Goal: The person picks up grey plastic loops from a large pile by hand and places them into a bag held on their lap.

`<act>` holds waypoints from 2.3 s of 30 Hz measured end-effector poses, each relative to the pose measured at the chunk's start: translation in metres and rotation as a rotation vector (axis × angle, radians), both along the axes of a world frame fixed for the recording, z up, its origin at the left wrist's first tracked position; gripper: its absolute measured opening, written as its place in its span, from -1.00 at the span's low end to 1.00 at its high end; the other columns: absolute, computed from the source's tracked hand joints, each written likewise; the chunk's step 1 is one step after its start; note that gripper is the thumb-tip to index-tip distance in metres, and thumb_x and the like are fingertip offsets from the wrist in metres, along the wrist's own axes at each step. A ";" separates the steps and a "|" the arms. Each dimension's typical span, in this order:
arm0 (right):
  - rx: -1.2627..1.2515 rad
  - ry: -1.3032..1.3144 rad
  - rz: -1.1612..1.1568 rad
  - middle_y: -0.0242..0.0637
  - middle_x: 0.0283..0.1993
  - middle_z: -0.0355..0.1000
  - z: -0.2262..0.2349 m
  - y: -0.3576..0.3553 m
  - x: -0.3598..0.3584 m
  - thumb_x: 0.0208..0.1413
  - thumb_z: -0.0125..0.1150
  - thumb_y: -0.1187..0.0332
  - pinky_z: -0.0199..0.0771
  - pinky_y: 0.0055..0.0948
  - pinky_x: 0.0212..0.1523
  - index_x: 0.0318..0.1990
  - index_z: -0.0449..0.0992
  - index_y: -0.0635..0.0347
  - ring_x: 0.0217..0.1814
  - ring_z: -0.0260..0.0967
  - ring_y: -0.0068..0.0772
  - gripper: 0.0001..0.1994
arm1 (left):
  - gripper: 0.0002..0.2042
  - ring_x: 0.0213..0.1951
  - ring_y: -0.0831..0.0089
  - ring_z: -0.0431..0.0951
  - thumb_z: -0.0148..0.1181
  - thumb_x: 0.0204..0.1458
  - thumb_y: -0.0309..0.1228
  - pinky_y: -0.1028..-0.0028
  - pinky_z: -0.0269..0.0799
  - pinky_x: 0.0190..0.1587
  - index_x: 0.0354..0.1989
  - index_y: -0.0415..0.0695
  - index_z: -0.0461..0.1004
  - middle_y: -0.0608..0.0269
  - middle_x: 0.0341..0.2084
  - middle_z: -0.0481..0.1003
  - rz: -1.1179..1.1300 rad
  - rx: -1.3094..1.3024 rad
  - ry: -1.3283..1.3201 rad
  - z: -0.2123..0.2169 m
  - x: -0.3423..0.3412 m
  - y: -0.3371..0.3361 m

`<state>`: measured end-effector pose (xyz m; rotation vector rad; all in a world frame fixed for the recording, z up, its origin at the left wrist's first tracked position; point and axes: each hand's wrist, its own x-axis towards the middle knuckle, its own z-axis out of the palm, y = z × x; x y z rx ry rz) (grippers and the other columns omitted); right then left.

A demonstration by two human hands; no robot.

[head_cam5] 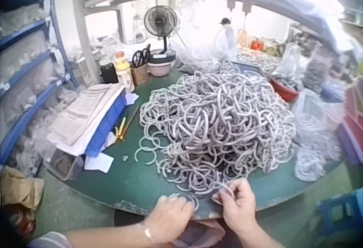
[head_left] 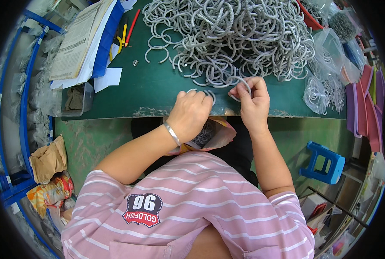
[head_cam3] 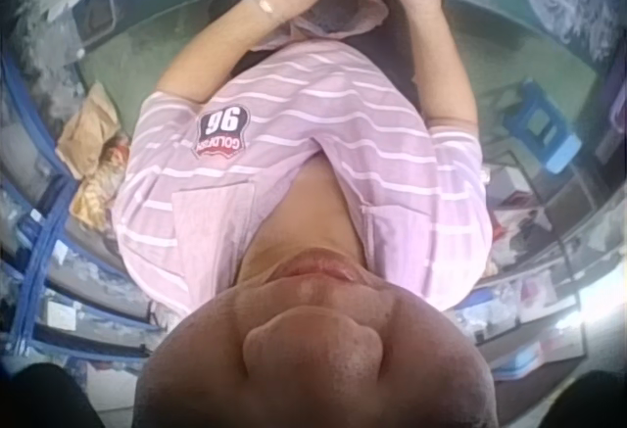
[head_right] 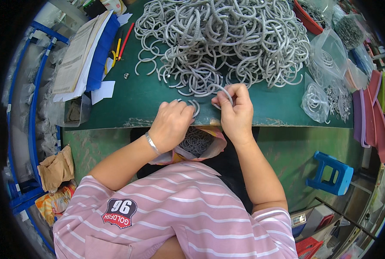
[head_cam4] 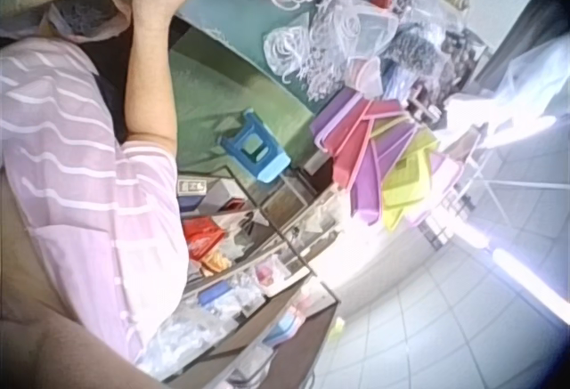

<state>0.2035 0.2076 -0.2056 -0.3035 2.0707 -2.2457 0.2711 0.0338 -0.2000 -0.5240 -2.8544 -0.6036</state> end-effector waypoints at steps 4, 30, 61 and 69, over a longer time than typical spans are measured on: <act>0.478 0.475 0.152 -0.18 -0.26 0.38 0.005 0.005 -0.006 -0.13 0.04 0.77 0.44 -0.42 -0.22 -0.37 0.38 0.31 -0.25 0.40 -0.18 -0.81 | -0.81 -0.28 0.17 0.40 0.09 -0.16 -0.57 0.27 0.24 -0.23 -0.30 -0.17 0.40 0.16 -0.38 0.38 -0.009 -0.051 -0.044 0.010 0.016 -0.016; 0.602 0.534 -0.005 0.05 -0.35 0.42 0.024 -0.035 0.000 0.16 0.10 0.47 0.40 -0.12 -0.33 -0.18 0.33 0.29 -0.32 0.40 0.17 -0.87 | -0.88 -0.33 0.08 0.44 0.22 -0.09 -0.56 0.26 0.39 -0.24 -0.36 -0.23 0.43 0.08 -0.41 0.45 -0.077 0.242 -0.212 -0.059 0.064 -0.023; 0.867 0.627 -0.111 -0.16 -0.28 0.39 -0.010 -0.004 -0.020 -0.04 0.28 0.47 0.42 -0.21 -0.32 -0.33 0.47 0.26 -0.34 0.37 -0.05 -0.87 | -0.81 -0.38 -0.13 0.51 0.13 -0.05 -0.39 0.09 0.44 -0.25 -0.47 -0.32 0.47 -0.18 -0.49 0.51 0.324 0.350 -0.228 0.022 -0.072 -0.023; 0.400 0.493 -0.011 -0.19 -0.42 0.39 0.029 -0.011 -0.028 0.14 0.14 0.41 0.33 -0.34 -0.29 -0.36 0.45 0.25 -0.34 0.31 -0.14 -0.90 | -0.84 -0.60 0.67 0.39 0.12 0.13 -0.39 0.60 0.27 -0.55 -0.37 -0.25 0.49 0.44 -0.64 0.42 0.277 0.603 -0.444 0.070 -0.066 -0.057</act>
